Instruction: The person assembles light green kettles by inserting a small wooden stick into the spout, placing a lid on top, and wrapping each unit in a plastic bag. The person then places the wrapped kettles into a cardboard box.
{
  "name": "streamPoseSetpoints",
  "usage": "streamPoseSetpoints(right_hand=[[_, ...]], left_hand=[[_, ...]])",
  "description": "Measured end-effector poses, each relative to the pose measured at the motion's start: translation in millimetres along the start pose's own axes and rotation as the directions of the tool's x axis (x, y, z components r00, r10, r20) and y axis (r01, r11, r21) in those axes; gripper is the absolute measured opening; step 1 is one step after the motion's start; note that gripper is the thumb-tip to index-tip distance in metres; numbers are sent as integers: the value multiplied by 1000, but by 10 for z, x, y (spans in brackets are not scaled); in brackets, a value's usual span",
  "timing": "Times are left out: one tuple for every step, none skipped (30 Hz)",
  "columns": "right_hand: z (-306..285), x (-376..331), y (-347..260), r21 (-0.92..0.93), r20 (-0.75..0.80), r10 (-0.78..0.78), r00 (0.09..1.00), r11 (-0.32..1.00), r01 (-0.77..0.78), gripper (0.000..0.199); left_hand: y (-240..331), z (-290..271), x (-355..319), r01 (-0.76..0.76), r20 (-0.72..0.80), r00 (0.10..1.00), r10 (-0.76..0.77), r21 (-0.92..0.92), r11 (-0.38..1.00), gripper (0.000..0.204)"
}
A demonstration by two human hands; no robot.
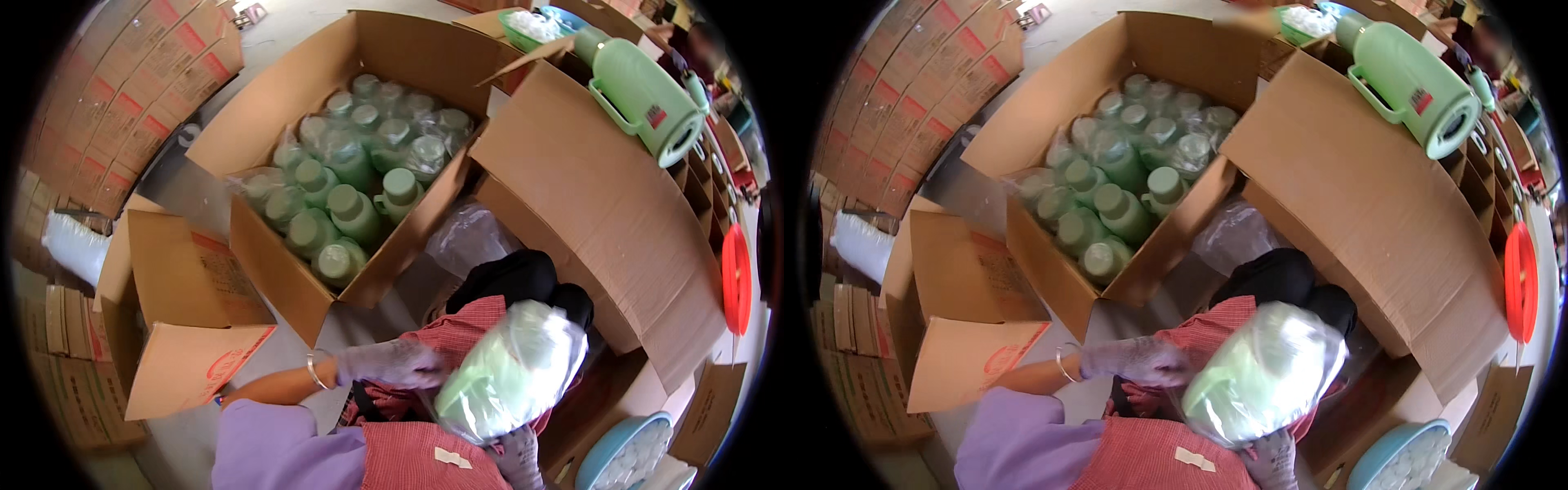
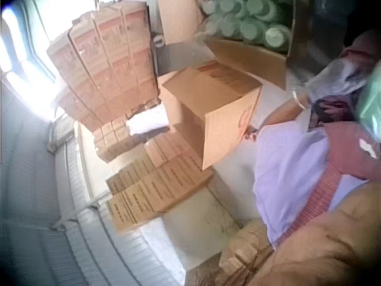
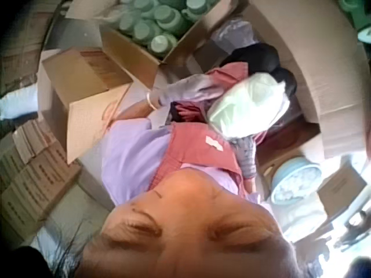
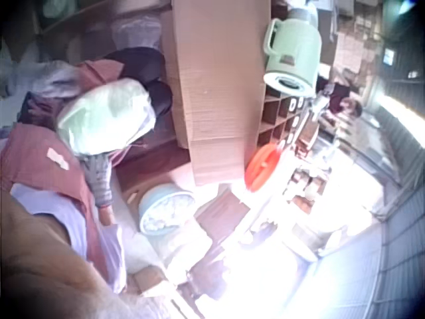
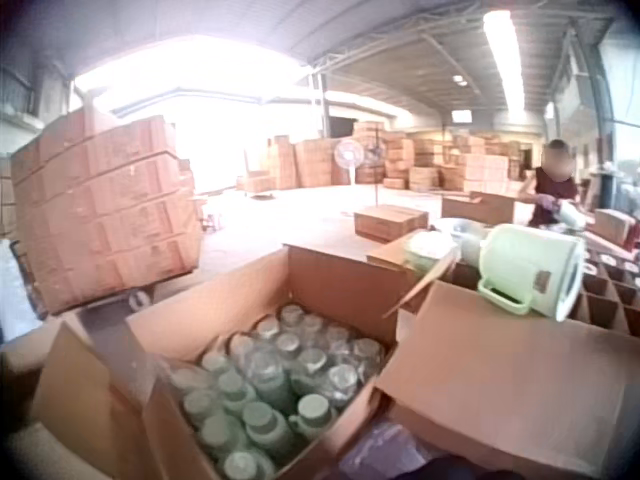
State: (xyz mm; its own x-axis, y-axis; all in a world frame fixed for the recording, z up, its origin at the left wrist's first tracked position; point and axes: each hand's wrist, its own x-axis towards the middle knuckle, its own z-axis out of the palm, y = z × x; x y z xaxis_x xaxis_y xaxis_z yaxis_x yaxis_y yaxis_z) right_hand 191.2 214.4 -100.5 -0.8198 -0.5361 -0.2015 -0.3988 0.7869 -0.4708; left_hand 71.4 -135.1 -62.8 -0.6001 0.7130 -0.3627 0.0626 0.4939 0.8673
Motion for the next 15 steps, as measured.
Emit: streamPoseSetpoints(right_hand=[[50, -17, 25, 74, 72, -18, 997, 997, 12, 27], [11, -39, -56, 24, 103, -71, 992, 997, 69, 15], [-37, -25, -79, 52, 148, -39, 988, 998, 31, 15], [-78, 12, -105, 78, 194, -6, 981, 997, -10, 15], [-104, 14, -88, 114, 152, -38, 988, 993, 20, 16], [-114, 23, -69, 150, 109, -67, 992, 987, 51, 17], [-116, 43, -59, 185, 55, -86, 995, 980, 75, 17], [-145, 98, -48, 242, 23, -121, 992, 964, 112, 20], [-185, 171, -34, 299, -10, -151, 988, 943, 147, 24], [-191, 229, -27, 359, -53, -175, 983, 915, 183, 27], [-154, 274, 37, 451, -2, -172, 985, 879, 155, 21], [-286, 394, -148, 673, 57, 9, 998, 738, -45, 18], [-400, 617, -348, 828, -19, 30, 999, 561, -2, 19], [-455, 918, -313, 735, -235, -230, 945, 594, 327, 19], [-621, 1227, -514, 754, -300, -235, 925, 536, 380, 19]], left_hand=[[126, 5, 37, -305, -403, 878, 259, -52, 951, 35], [264, 69, 23, -238, -472, 859, 199, -23, 971, 37], [457, 117, 114, -192, -503, 846, 175, 19, 981, 40], [558, 183, 192, -143, -533, 832, 152, 58, 988, 43], [522, 373, 239, 64, -501, 864, 45, 199, 978, 47], [358, 388, 225, -37, -512, 853, 102, 135, 990, 46], [111, 354, 188, -146, -518, 839, 167, 80, 986, 46], [-95, 340, 93, -244, -534, 817, 219, 25, 969, 45], [-236, 370, -52, -164, -560, 824, 86, -92, 982, 42], [-362, 386, -245, -82, -564, 824, -47, -202, 976, 39], [-496, 371, -495, 37, -406, 879, -249, -464, 885, 38], [-604, 347, -682, 185, -186, 897, -400, -663, 725, 37], [-719, 441, -787, 14, -373, 881, -292, -596, 803, 36], [-833, 569, -860, -150, -541, 824, -167, -493, 857, 36], [-878, 616, -896, -188, -593, 782, -191, -517, 835, 35]])
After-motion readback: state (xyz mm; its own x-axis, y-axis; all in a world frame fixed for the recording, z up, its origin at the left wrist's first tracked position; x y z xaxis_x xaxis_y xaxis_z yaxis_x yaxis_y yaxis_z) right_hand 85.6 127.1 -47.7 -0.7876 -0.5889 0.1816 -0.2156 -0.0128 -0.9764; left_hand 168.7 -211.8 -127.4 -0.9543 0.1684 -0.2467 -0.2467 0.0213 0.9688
